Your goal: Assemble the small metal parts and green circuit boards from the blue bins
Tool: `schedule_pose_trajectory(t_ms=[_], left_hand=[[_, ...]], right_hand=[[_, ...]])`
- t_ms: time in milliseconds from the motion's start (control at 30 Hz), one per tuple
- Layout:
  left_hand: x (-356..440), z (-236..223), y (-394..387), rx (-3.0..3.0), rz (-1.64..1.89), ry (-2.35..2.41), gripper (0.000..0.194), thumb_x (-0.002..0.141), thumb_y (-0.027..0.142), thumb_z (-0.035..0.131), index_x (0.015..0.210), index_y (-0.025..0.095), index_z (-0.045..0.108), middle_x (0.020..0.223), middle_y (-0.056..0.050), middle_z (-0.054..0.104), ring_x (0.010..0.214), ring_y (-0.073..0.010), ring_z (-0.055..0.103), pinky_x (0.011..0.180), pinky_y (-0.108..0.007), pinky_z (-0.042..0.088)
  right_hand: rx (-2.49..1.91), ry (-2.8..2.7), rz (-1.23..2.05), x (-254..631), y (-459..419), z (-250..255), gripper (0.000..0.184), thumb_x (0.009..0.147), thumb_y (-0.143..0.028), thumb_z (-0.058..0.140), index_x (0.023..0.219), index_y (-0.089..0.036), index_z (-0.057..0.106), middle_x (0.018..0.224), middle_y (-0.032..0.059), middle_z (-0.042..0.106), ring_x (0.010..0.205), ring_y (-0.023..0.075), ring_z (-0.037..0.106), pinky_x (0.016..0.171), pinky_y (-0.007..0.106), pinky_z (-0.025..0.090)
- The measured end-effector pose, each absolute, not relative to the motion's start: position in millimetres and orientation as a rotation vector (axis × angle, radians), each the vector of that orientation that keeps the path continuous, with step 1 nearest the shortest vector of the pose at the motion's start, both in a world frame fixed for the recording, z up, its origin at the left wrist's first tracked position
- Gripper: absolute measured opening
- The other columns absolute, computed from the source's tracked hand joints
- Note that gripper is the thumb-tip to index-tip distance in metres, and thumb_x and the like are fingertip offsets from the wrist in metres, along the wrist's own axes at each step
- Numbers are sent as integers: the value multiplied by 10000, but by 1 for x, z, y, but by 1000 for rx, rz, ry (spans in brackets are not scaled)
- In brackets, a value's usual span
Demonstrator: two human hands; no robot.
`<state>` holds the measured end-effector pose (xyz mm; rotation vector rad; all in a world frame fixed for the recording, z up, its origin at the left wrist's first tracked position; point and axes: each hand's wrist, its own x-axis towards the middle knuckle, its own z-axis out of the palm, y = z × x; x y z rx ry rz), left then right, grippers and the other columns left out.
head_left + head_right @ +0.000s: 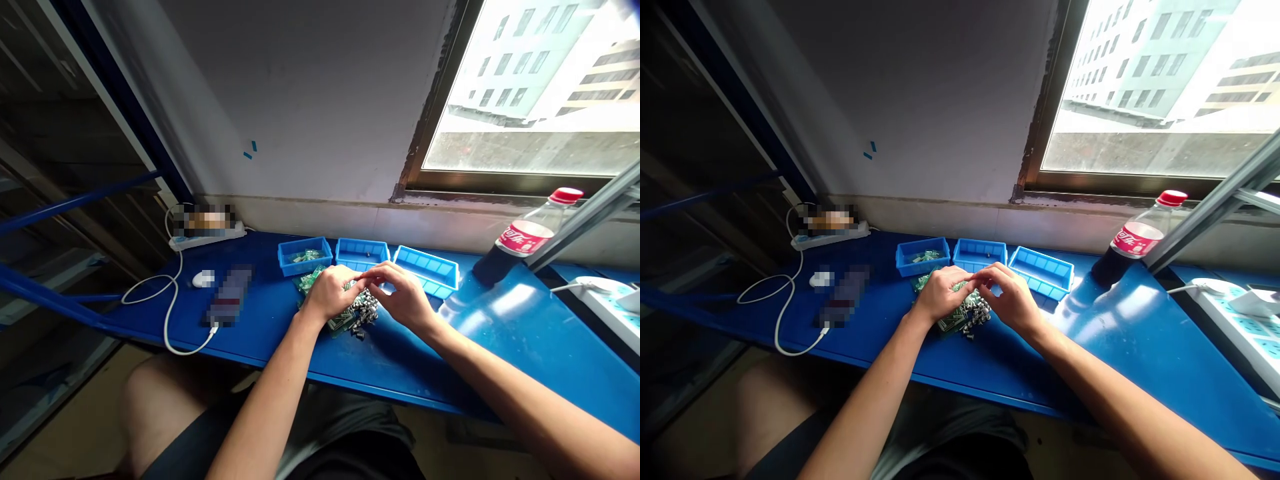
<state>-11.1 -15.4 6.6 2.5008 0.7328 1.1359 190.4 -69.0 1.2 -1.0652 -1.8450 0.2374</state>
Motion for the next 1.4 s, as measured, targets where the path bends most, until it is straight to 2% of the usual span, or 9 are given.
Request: schedule_pose_trajectory(t_ms=[167, 400, 567, 733, 1000, 1167, 1267, 1300, 1400], left_hand=[[-12, 3, -12, 2446, 1255, 745, 205, 1003, 260, 699, 1147, 198, 831, 1105, -94, 838, 1023, -242, 794, 906, -379, 654], [-12, 5, -14, 2483, 1265, 716, 192, 944, 169, 762, 1120, 203, 832, 1059, -69, 844, 982, -240, 799, 877, -385, 666], [-10, 3, -16, 2527, 1244, 764, 200, 959, 155, 735, 1137, 186, 821, 1103, -85, 838, 1019, -250, 798, 907, -410, 662], [-10, 2, -15, 2541, 1249, 826, 159, 970, 186, 735, 1097, 194, 831, 1045, -76, 846, 970, -252, 805, 888, -420, 651], [-7, 6, -13, 2417, 1242, 743, 239, 961, 130, 704, 1141, 214, 835, 1092, -65, 843, 1005, -234, 799, 898, -387, 662], [3, 32, -4, 2425, 1144, 852, 179, 993, 241, 684, 1033, 224, 858, 1053, -52, 849, 950, -238, 798, 867, -367, 641], [13, 42, 7, 2481, 978, 893, 330, 1043, 328, 611, 856, 197, 849, 837, -53, 833, 732, -208, 766, 705, -309, 594], [16, 43, 11, 2496, 952, 880, 345, 1045, 347, 606, 850, 195, 846, 814, -52, 826, 726, -209, 763, 698, -304, 582], [24, 36, 17, 2538, 928, 737, 306, 1048, 344, 602, 961, 201, 858, 951, -55, 846, 874, -231, 789, 775, -313, 587]], right_hand=[[-1035, -1855, 203, 188, -70, 0, 174, 1021, -239, 617, 1173, -290, 685, 1096, 73, 758, 914, 243, 735, 842, 453, 637], [-1073, -1783, 241, 188, -69, -3, 53, 1009, -297, 669, 1052, -269, 682, 968, 47, 756, 826, 224, 733, 773, 417, 633], [-1096, -1774, 244, 189, -66, -7, 150, 984, -288, 683, 1130, -273, 657, 1009, 56, 746, 816, 221, 721, 758, 415, 634], [-1076, -1837, 204, 192, -63, -7, 227, 1016, -273, 632, 1239, -288, 671, 998, 60, 715, 841, 226, 702, 787, 429, 631], [-1061, -1814, 258, 195, -62, -3, 244, 1009, -283, 645, 1240, -293, 722, 993, 68, 738, 840, 234, 713, 789, 437, 637], [-1105, -1678, 228, 197, -61, 3, 194, 1007, -315, 651, 1168, -288, 755, 1028, 74, 748, 852, 239, 723, 794, 446, 651], [-1130, -1595, 229, 199, -60, 4, 158, 1012, -367, 662, 1106, -289, 762, 1047, 80, 752, 878, 249, 731, 793, 450, 662], [-1131, -1573, 226, 200, -60, 4, 150, 1012, -378, 667, 1090, -289, 759, 1040, 79, 752, 885, 252, 730, 795, 451, 664], [-1125, -1559, 198, 204, -59, 1, 114, 1011, -378, 671, 1040, -288, 736, 1005, 72, 750, 882, 252, 720, 799, 459, 663]])
